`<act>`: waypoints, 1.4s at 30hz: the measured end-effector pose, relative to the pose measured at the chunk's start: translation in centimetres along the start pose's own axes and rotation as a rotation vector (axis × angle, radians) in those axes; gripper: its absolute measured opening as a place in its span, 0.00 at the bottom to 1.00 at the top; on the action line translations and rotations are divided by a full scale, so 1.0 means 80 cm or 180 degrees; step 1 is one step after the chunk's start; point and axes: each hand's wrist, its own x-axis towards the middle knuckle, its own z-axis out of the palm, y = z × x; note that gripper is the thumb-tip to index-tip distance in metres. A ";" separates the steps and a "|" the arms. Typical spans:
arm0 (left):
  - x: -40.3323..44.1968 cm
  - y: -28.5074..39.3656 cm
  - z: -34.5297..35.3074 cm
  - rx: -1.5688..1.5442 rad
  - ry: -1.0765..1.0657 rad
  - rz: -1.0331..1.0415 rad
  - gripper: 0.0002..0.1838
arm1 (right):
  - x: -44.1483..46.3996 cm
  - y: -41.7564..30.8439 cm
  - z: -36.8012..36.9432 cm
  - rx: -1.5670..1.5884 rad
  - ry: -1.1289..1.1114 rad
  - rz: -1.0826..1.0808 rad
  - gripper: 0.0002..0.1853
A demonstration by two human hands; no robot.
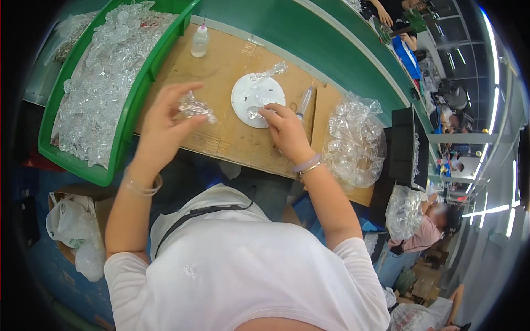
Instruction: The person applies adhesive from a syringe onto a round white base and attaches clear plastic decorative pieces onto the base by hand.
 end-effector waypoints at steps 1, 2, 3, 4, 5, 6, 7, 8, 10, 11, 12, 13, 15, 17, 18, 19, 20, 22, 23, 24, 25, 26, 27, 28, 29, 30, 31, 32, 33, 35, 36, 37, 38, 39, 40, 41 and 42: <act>0.004 -0.016 0.010 -0.0582 -0.0166 -0.0359 0.21 | -0.001 0.000 -0.001 -0.0002 -0.0010 0.0017 0.15; 0.008 -0.032 0.020 -0.1159 -0.0337 -0.0716 0.19 | -0.001 -0.002 -0.003 -0.0059 -0.0016 -0.0052 0.16; 0.012 -0.045 0.030 -0.1161 -0.0353 -0.0722 0.19 | -0.001 -0.002 -0.004 -0.0116 -0.0016 -0.0124 0.16; 0.017 -0.056 0.038 -0.1276 -0.0255 -0.0781 0.16 | -0.001 0.000 -0.002 -0.0120 -0.0007 -0.0109 0.16; 0.023 -0.062 0.044 -0.1385 -0.0163 -0.0837 0.13 | 0.001 0.002 0.000 -0.0093 0.0033 -0.0111 0.16; 0.030 -0.065 0.048 -0.1376 -0.0200 -0.0841 0.13 | 0.000 0.001 0.003 -0.0066 0.0075 -0.0100 0.16; 0.038 -0.066 0.052 -0.1544 -0.0181 -0.1312 0.10 | -0.002 -0.001 0.004 -0.0071 0.0100 -0.0064 0.16; 0.044 -0.067 0.056 -0.1699 -0.0162 -0.1776 0.09 | -0.002 -0.005 0.005 -0.0072 0.0181 0.0007 0.15; 0.050 -0.070 0.061 -0.2116 -0.0230 -0.1888 0.09 | -0.007 -0.012 0.008 -0.0100 0.0316 0.0123 0.14; 0.053 -0.071 0.064 -0.2547 -0.0267 -0.2012 0.11 | -0.012 -0.015 0.010 -0.0141 0.0241 0.0211 0.14; 0.053 -0.072 0.065 -0.2413 -0.0264 -0.1873 0.11 | -0.018 -0.017 0.011 -0.0194 0.0178 0.0321 0.13; 0.052 -0.074 0.068 -0.2291 -0.0328 -0.1718 0.11 | -0.022 -0.018 0.017 -0.0223 0.0159 0.0353 0.13; 0.051 -0.076 0.064 -0.2144 -0.0440 -0.1741 0.13 | -0.028 -0.013 0.034 -0.0350 0.0080 0.0344 0.13; 0.052 -0.125 0.047 -0.2344 -0.0653 -0.1591 0.22 | -0.030 -0.001 0.065 -0.0127 0.0369 0.0536 0.06; 0.058 -0.161 0.026 -0.1958 -0.0878 -0.1538 0.24 | -0.025 -0.015 0.043 -0.0189 0.0387 0.0383 0.06; 0.054 -0.118 0.047 -0.2117 -0.0781 -0.1414 0.26 | -0.025 -0.021 0.038 -0.0159 0.0522 0.0459 0.05; 0.058 -0.136 0.039 -0.1909 -0.0874 -0.1546 0.29 | -0.026 -0.023 0.038 -0.0091 0.0623 0.0480 0.04; 0.061 -0.133 0.040 -0.1774 -0.0982 -0.1565 0.29 | -0.028 -0.022 0.039 -0.0063 0.0770 0.0521 0.03; 0.060 -0.134 0.039 -0.1814 -0.0960 -0.1588 0.28 | -0.028 -0.022 0.038 -0.0159 0.0800 0.0562 0.03; 0.057 -0.138 0.033 -0.1851 -0.1037 -0.1554 0.28 | -0.028 -0.023 0.038 -0.0123 0.0664 0.0597 0.04; 0.058 -0.141 0.027 -0.2371 -0.1341 -0.1538 0.28 | -0.028 -0.023 0.035 -0.0086 0.0528 0.0635 0.06; 0.061 -0.146 0.026 -0.2893 -0.1636 -0.1529 0.27 | -0.028 -0.024 0.033 -0.0159 0.0539 0.0669 0.06; 0.060 -0.136 0.030 -0.2927 -0.1695 -0.1518 0.27 | -0.027 -0.025 0.031 -0.0147 0.0568 0.0643 0.05; 0.055 -0.121 0.034 -0.2685 -0.1481 -0.1571 0.25 | -0.027 -0.025 0.032 -0.0132 0.0601 0.0611 0.05; 0.050 -0.111 0.038 -0.2431 -0.1251 -0.1617 0.24 | -0.026 -0.024 0.035 -0.0166 0.0592 0.0612 0.04; 0.048 -0.106 0.045 -0.2437 -0.1264 -0.1605 0.24 | -0.028 -0.024 0.033 -0.0182 0.0599 0.0613 0.04; 0.048 -0.101 0.049 -0.1733 -0.1162 -0.1258 0.22 | -0.028 -0.025 0.032 -0.0167 0.0576 0.0583 0.04; 0.051 -0.098 0.053 -0.1029 -0.1038 -0.0901 0.21 | -0.026 -0.025 0.031 -0.0151 0.0557 0.0540 0.04; 0.056 -0.102 0.054 -0.1022 -0.1008 -0.0875 0.21 | -0.025 -0.024 0.030 -0.0150 0.0566 0.0500 0.04; 0.068 -0.127 0.056 -0.0259 -0.1142 -0.0426 0.20 | -0.027 -0.023 0.032 -0.0040 0.0576 0.0568 0.04; 0.072 -0.128 0.067 -0.0417 -0.1037 -0.0392 0.20 | -0.028 -0.020 0.033 -0.0087 0.0470 0.0631 0.05; 0.074 -0.132 0.069 -0.0374 -0.1085 -0.0414 0.19 | -0.026 -0.016 0.041 -0.0046 0.0334 0.0643 0.06; 0.072 -0.113 0.080 -0.0080 -0.1009 -0.0569 0.20 | -0.026 -0.018 0.032 -0.0145 0.0027 0.0672 0.07; 0.069 -0.124 0.084 -0.0165 -0.0798 -0.0626 0.20 | -0.028 -0.021 0.031 -0.0074 0.0412 0.0573 0.08; 0.080 -0.149 0.072 0.0846 -0.0837 -0.0260 0.21 | -0.030 -0.023 0.030 -0.0119 0.0335 0.0576 0.08; 0.084 -0.151 0.072 0.0830 -0.0856 -0.0186 0.22 | -0.028 -0.024 0.024 -0.0076 0.0444 0.0430 0.06; 0.079 -0.130 0.080 0.1166 -0.0662 0.0769 0.24 | -0.027 -0.017 0.031 -0.0068 0.0369 0.0466 0.06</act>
